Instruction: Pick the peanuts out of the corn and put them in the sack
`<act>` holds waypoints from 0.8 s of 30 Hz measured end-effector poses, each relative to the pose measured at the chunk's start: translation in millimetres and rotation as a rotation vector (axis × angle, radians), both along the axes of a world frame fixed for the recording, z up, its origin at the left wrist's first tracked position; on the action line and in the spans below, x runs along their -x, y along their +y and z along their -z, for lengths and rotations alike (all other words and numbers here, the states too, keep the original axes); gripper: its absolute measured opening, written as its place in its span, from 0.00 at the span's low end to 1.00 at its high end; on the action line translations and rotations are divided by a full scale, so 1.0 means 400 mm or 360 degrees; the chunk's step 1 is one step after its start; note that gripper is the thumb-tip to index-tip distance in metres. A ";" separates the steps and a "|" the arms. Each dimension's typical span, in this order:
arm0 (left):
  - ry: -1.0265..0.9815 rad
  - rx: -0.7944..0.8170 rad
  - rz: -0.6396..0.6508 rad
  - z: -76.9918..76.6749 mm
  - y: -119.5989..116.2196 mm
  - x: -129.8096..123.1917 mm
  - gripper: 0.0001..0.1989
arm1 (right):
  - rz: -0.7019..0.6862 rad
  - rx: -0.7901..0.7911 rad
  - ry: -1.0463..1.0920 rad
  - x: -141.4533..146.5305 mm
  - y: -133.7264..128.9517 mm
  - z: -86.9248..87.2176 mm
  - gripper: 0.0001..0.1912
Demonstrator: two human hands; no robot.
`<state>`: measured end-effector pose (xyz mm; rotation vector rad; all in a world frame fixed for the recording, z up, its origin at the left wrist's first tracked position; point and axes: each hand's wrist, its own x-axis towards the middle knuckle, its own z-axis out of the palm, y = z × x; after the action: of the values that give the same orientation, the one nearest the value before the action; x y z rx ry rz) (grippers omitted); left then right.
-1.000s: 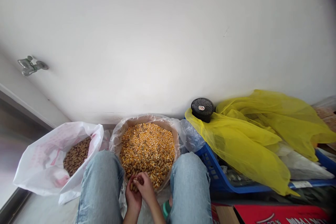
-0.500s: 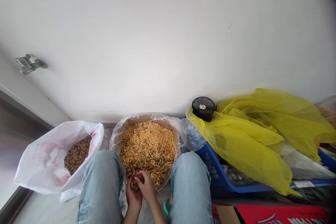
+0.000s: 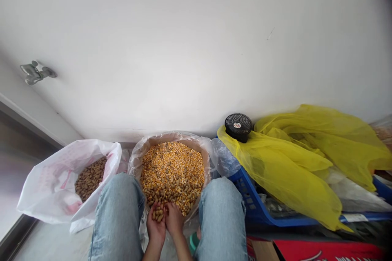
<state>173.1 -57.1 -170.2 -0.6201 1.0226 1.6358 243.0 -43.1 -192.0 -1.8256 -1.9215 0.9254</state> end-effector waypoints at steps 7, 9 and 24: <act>0.0000 -0.0021 -0.0020 0.004 -0.001 0.004 0.12 | -0.0100 -0.0024 -0.0005 -0.006 0.002 -0.001 0.12; 0.0008 -0.0037 0.0001 0.003 -0.001 0.004 0.12 | -0.0107 -0.0027 0.0003 -0.007 0.001 0.001 0.12; 0.0024 -0.0042 0.0061 0.001 -0.005 0.004 0.12 | -0.0172 0.0018 0.0056 -0.005 0.002 0.011 0.12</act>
<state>171.5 -59.2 -170.5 -0.5684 1.0161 1.6202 245.2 -42.5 -196.4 -1.7144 -2.0137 0.9976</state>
